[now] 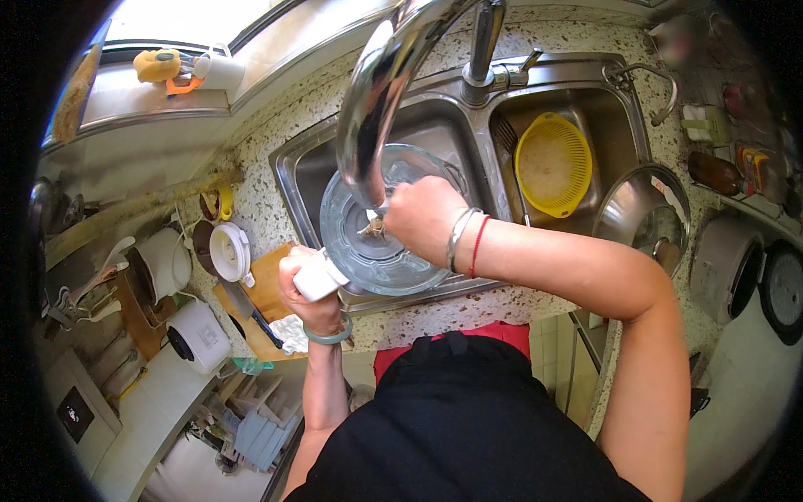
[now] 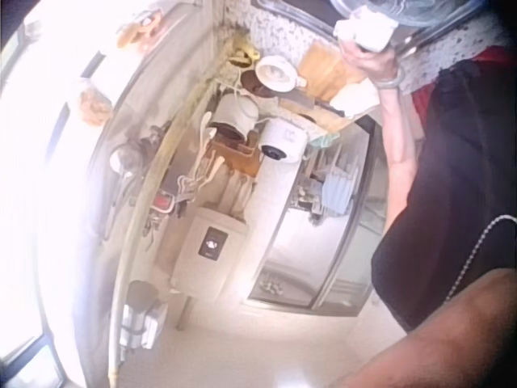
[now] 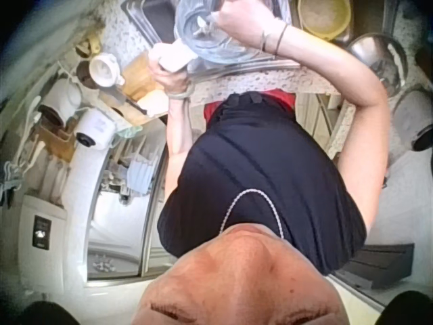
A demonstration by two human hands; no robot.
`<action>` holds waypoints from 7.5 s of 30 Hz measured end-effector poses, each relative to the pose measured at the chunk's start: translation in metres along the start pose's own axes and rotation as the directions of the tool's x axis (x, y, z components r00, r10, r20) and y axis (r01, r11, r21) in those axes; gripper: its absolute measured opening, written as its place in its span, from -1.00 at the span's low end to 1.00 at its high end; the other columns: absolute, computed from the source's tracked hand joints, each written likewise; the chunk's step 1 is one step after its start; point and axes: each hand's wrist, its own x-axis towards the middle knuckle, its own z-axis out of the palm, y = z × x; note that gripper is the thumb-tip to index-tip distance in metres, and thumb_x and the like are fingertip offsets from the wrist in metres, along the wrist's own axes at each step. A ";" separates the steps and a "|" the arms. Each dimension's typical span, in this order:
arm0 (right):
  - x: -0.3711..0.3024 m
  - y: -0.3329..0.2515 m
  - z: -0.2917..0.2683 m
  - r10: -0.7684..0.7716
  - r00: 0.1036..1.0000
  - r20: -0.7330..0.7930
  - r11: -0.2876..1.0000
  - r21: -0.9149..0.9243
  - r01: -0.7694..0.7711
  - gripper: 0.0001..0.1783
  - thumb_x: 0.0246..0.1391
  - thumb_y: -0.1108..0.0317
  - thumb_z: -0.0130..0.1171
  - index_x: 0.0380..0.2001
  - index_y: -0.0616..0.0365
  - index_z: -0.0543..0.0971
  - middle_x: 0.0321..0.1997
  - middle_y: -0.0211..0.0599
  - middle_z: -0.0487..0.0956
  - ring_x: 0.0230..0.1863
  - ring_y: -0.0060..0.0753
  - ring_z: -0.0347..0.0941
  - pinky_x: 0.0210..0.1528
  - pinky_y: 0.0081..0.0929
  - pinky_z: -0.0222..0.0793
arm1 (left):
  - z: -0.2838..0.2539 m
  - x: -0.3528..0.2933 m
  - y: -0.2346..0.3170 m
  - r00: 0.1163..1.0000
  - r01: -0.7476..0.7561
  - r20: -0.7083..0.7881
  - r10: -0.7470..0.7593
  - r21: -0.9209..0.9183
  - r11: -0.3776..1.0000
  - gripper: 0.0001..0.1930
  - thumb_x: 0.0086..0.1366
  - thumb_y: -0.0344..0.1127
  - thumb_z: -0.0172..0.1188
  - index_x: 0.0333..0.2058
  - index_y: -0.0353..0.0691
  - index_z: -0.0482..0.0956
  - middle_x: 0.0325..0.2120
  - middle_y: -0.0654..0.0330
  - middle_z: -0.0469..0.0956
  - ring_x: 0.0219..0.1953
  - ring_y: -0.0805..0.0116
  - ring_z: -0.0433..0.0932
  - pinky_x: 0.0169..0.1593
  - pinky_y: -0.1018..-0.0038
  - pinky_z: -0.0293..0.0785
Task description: The person washes a wok under running water, then carries a bowl of corn and eggs to a dining table. They return to the kitchen and thoroughly clean a blender jar and its lid using a brush and running water.
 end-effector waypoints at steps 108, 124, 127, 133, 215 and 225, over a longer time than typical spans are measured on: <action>0.026 -0.048 0.142 0.471 0.880 -0.069 0.360 0.925 -0.120 -0.45 0.00 0.26 0.25 0.08 0.20 0.45 -0.08 0.10 0.56 -0.01 0.10 0.48 0.06 -0.15 0.39 | -0.012 0.075 0.067 0.843 -0.212 0.430 -0.322 0.817 0.536 -0.88 0.04 -0.44 0.16 -0.42 -0.23 0.40 -0.52 -0.01 0.55 -0.45 -0.10 0.56 -0.39 0.13 0.47; 0.054 -0.073 0.169 0.214 0.922 0.323 -0.165 0.942 -0.292 -0.37 -0.06 0.36 0.29 0.16 0.13 0.46 -0.07 -0.24 0.64 -0.06 -0.53 0.53 -0.03 -0.53 0.42 | 0.000 0.085 0.053 0.728 -0.381 0.510 -0.459 0.857 0.348 -0.85 -0.01 -0.45 0.16 -0.42 -0.28 0.41 -0.60 -0.04 0.56 -0.51 -0.05 0.60 -0.38 0.15 0.54; 0.051 -0.078 0.177 0.256 0.922 0.291 -0.274 0.936 -0.219 -0.35 -0.10 0.39 0.29 0.17 0.10 0.46 -0.21 -0.28 0.67 -0.18 -0.55 0.55 -0.08 -0.58 0.41 | -0.003 0.087 0.056 0.716 -0.396 0.534 -0.449 0.841 0.370 -0.84 -0.02 -0.46 0.15 -0.41 -0.27 0.42 -0.58 -0.04 0.56 -0.50 -0.06 0.60 -0.37 0.15 0.53; 0.022 -0.048 0.139 0.521 0.820 0.237 -0.177 0.970 -0.168 -0.41 -0.11 0.41 0.24 0.11 0.02 0.48 -0.48 -0.44 0.59 -0.40 -0.57 0.48 -0.26 -0.58 0.38 | -0.024 0.081 0.074 0.815 -0.177 0.455 -0.360 0.786 0.593 -0.87 0.00 -0.47 0.16 -0.43 -0.24 0.41 -0.49 0.00 0.55 -0.41 -0.09 0.55 -0.35 0.14 0.45; -0.021 0.007 0.021 0.248 0.947 -0.202 0.963 0.154 -0.220 -0.87 -0.01 0.38 0.11 -0.33 0.05 0.53 -0.43 -0.22 0.54 -0.42 -0.20 0.60 -0.45 -0.30 0.50 | -0.034 0.025 -0.010 0.975 0.106 0.166 -0.145 0.223 0.969 -0.75 -0.11 -0.68 0.18 -0.45 -0.23 0.41 -0.57 0.30 0.34 -0.48 0.47 0.33 -0.36 0.55 0.25; 0.019 -0.033 0.056 0.125 0.978 -0.167 0.956 0.286 -0.073 -0.85 -0.02 0.41 0.08 -0.39 0.02 0.63 -0.54 -0.26 0.55 -0.49 -0.19 0.58 -0.52 -0.29 0.46 | -0.045 0.032 -0.004 0.977 0.072 0.174 -0.123 0.275 0.959 -0.78 -0.09 -0.65 0.19 -0.46 -0.24 0.40 -0.57 0.27 0.35 -0.49 0.45 0.34 -0.35 0.54 0.27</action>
